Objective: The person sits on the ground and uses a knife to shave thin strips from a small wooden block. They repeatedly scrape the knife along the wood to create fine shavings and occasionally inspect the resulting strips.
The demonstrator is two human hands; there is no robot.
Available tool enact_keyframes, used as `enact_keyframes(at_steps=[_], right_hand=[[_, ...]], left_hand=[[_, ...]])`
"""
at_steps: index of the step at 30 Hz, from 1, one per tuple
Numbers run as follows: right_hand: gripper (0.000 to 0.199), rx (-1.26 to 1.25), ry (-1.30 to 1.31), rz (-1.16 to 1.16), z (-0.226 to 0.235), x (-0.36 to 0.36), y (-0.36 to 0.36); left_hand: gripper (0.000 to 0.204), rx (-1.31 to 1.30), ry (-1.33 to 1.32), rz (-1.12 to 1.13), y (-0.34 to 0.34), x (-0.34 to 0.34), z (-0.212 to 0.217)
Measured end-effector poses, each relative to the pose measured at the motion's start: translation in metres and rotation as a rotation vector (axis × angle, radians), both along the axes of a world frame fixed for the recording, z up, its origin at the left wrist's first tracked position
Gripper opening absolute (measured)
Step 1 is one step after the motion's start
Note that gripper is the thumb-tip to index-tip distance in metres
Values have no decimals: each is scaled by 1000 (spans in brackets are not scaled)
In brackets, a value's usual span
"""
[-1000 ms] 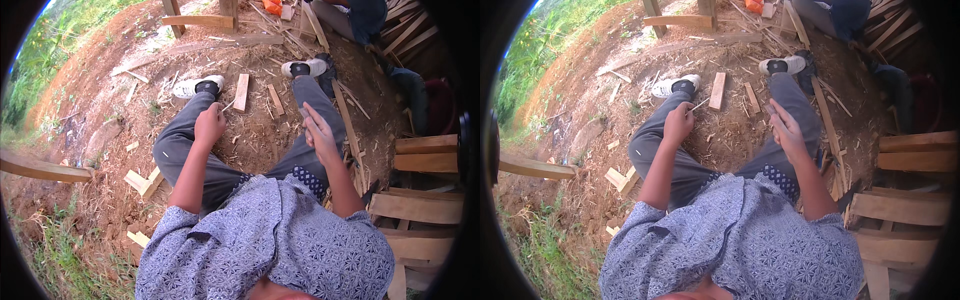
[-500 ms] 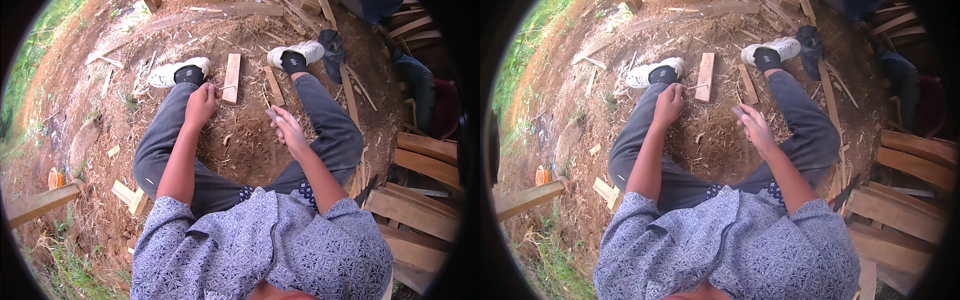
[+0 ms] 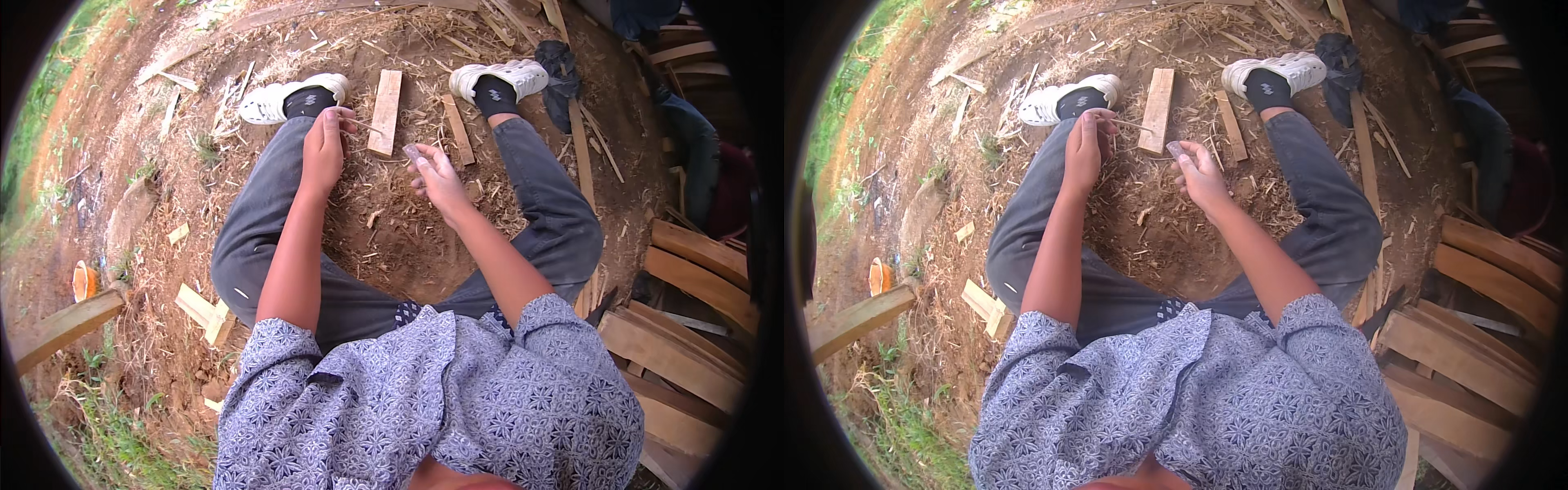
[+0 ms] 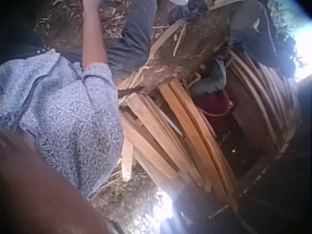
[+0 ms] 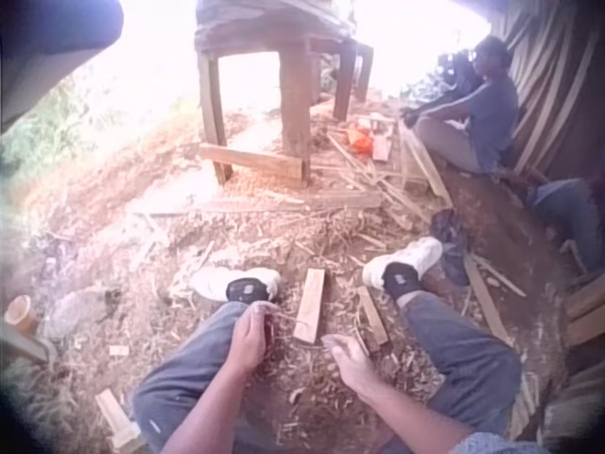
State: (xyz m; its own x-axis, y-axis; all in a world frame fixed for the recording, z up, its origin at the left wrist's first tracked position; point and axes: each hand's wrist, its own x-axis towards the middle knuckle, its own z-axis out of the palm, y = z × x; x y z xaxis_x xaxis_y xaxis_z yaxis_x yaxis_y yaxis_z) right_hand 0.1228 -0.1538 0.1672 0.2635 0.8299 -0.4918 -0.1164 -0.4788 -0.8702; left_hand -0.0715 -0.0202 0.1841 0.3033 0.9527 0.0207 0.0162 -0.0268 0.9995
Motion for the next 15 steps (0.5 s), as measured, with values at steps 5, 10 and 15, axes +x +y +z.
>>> enact_keyframes(at_steps=[5,10,15], right_hand=[[40,67,-278,11,-25,-5,59],[38,238,-300,73,-11,-35,104],[37,140,-306,285,-13,-30,102]], left_hand=[[21,671,365,155,7,1,13],[13,615,337,219,6,-15,15],[10,622,298,195,-1,-14,12]])
